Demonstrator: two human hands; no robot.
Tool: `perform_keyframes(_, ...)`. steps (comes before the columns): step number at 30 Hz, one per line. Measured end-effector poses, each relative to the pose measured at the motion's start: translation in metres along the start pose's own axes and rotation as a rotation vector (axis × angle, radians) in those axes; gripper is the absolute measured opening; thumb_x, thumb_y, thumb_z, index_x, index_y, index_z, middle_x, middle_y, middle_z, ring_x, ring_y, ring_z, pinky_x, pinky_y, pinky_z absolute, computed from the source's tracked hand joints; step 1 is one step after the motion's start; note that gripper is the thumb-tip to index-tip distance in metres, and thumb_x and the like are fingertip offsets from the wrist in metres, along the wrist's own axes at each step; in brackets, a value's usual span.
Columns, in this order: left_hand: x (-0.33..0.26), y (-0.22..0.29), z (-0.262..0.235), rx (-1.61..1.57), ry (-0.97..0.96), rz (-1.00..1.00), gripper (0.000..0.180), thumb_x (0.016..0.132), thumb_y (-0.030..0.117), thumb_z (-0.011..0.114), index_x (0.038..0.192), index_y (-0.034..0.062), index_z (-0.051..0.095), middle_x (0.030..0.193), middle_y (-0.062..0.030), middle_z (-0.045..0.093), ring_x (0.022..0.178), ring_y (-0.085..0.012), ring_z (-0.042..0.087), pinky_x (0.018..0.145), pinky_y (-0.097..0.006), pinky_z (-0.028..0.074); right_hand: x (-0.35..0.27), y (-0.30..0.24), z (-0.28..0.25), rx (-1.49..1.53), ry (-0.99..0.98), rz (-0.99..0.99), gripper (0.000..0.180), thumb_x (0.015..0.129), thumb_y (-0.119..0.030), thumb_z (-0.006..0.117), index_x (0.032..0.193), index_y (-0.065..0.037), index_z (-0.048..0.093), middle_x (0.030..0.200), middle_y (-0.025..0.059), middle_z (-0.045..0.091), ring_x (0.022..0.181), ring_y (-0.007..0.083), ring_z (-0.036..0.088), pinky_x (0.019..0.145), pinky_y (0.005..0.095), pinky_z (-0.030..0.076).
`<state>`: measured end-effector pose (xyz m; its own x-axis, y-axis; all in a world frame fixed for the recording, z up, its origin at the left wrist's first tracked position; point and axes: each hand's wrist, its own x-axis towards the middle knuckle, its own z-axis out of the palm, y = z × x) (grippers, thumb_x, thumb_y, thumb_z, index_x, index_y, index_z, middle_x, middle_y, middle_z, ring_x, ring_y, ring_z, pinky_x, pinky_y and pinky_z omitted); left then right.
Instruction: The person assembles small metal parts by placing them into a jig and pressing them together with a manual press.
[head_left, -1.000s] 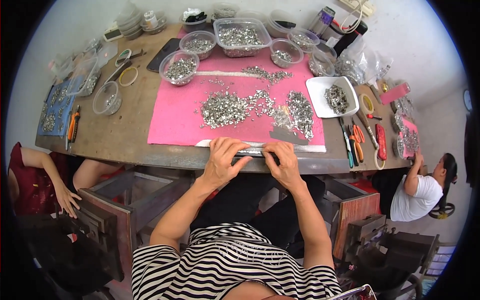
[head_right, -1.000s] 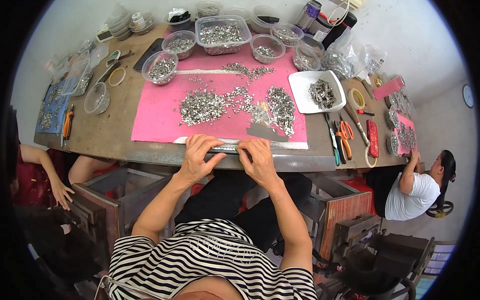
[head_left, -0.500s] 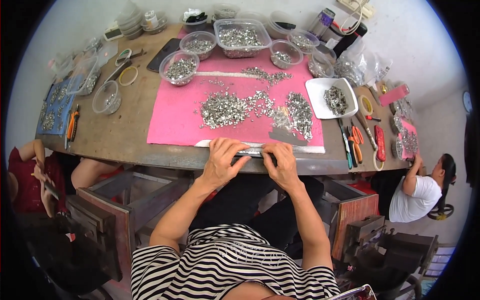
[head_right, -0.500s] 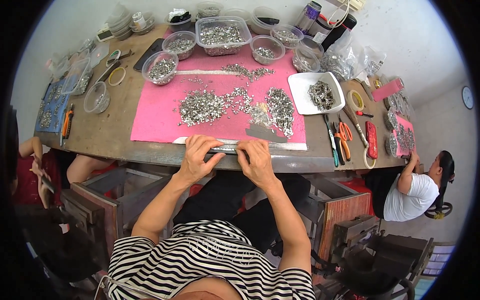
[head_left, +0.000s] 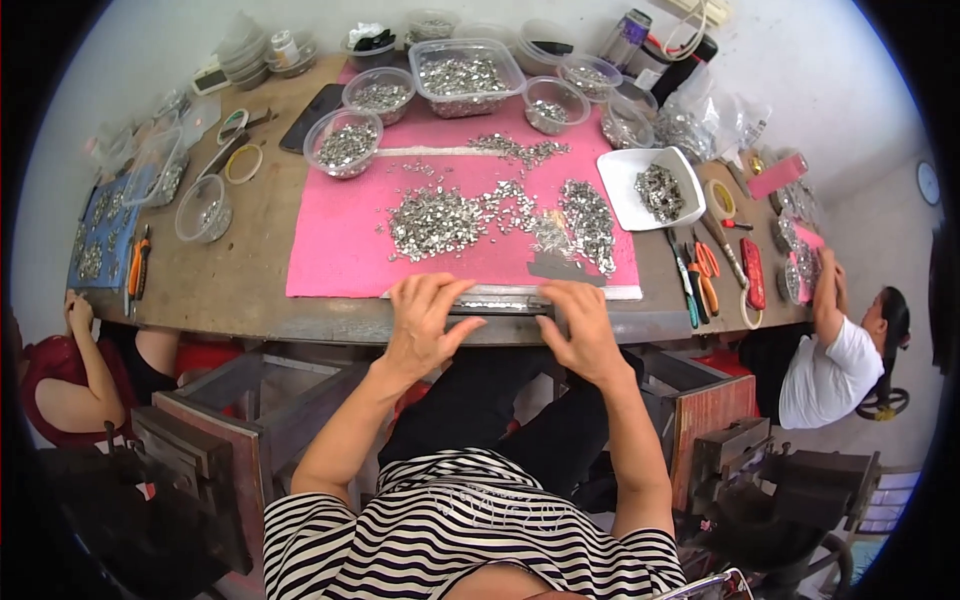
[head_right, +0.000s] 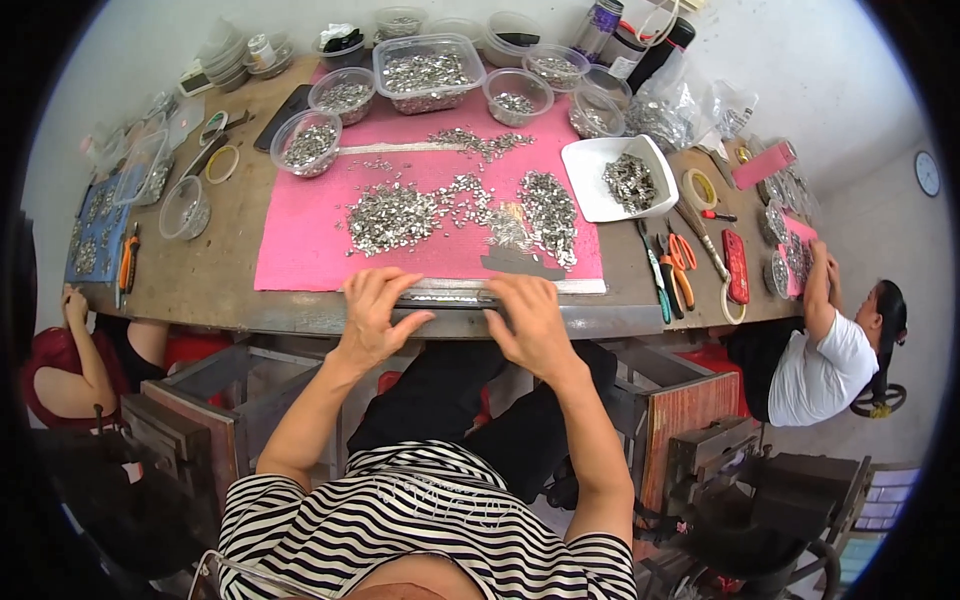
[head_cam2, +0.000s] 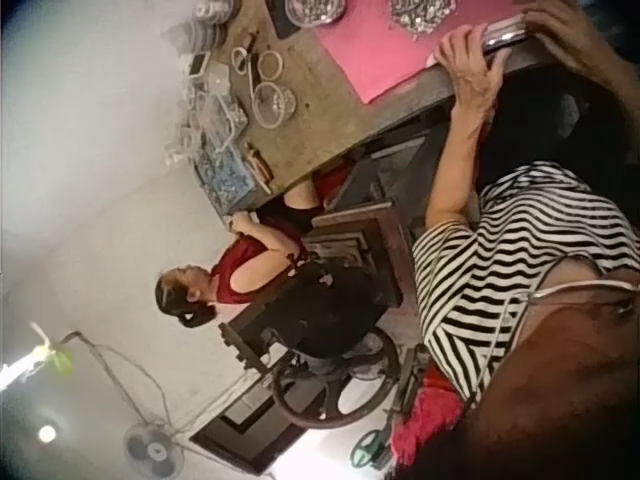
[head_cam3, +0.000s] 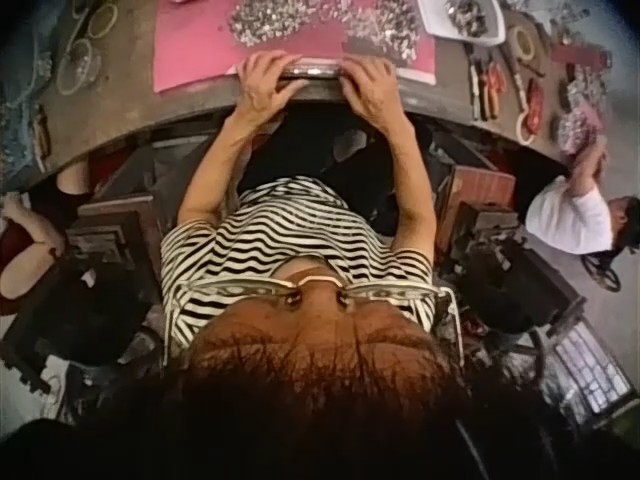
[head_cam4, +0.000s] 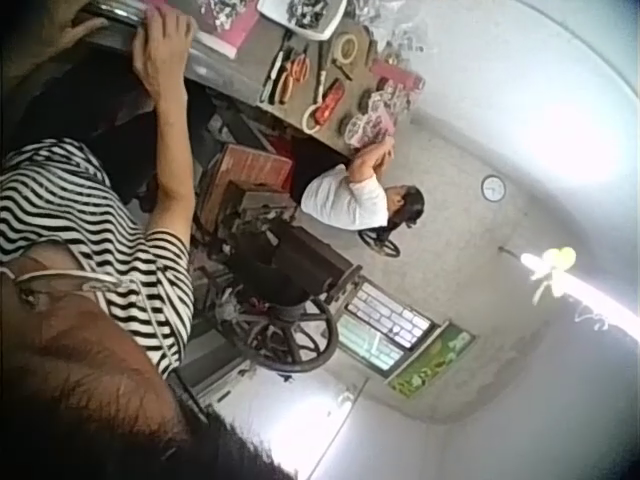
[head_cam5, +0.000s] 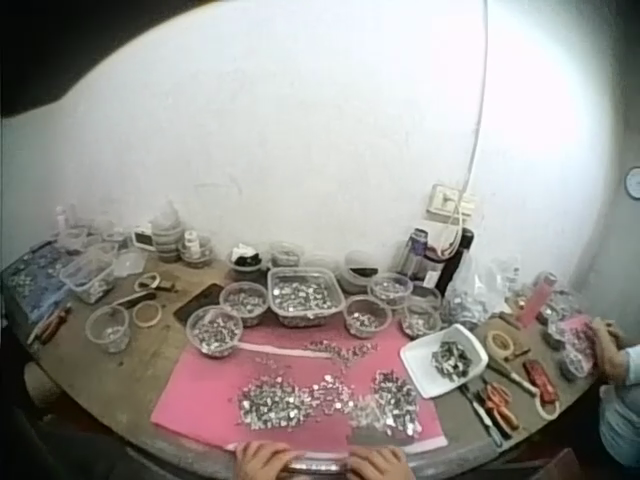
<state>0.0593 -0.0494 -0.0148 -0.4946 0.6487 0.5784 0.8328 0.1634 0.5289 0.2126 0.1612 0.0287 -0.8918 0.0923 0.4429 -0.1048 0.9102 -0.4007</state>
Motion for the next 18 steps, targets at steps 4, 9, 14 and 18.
perform_keyframes(4, -0.011, -0.020, -0.014, 0.079, -0.042, -0.061, 0.048, 0.077, 0.032, 0.084, 0.116, 0.0094, 0.070, 0.109, -0.0061, 0.059, 0.104, -0.0258, 0.054, 0.094, -0.043, 0.034, -0.010, 0.008, -0.003, 0.183, -0.167, 0.196, 0.057, 0.080, -0.010, 0.082, 0.131, -0.002, 0.059, 0.122, 0.0157, 0.062, 0.114, 0.0375, 0.059, 0.097, 0.0419, 0.048)
perform_keyframes(9, 0.004, -0.011, 0.004, -0.025, -0.039, -0.024, 0.037, 0.074, 0.023, 0.085, 0.106, 0.0090, 0.072, 0.101, -0.0057, 0.061, 0.099, -0.0258, 0.054, 0.090, -0.041, 0.034, -0.029, 0.016, -0.010, 0.206, -0.030, 0.191, 0.053, 0.077, -0.011, 0.085, 0.125, -0.002, 0.063, 0.113, 0.0155, 0.065, 0.101, 0.0353, 0.066, 0.087, 0.0397, 0.054)
perform_keyframes(14, 0.045, 0.041, 0.034, -0.276, -0.187, 0.040, 0.034, 0.075, 0.013, 0.082, 0.107, 0.0092, 0.071, 0.102, -0.0067, 0.063, 0.101, -0.0272, 0.056, 0.092, -0.040, 0.038, -0.087, 0.005, -0.071, 0.188, 0.106, 0.298, 0.056, 0.078, -0.016, 0.087, 0.125, 0.000, 0.063, 0.110, 0.0139, 0.064, 0.095, 0.0289, 0.066, 0.084, 0.0374, 0.055)
perform_keyframes(18, 0.076, 0.113, 0.110, -0.567, -0.416, 0.202, 0.033, 0.080, 0.006, 0.078, 0.112, 0.0058, 0.068, 0.107, -0.0106, 0.064, 0.102, -0.0286, 0.061, 0.092, -0.038, 0.045, -0.178, -0.018, -0.125, 0.010, 0.344, 0.491, 0.053, 0.078, -0.015, 0.087, 0.122, 0.002, 0.064, 0.108, 0.0129, 0.064, 0.095, 0.0254, 0.065, 0.083, 0.0356, 0.054)
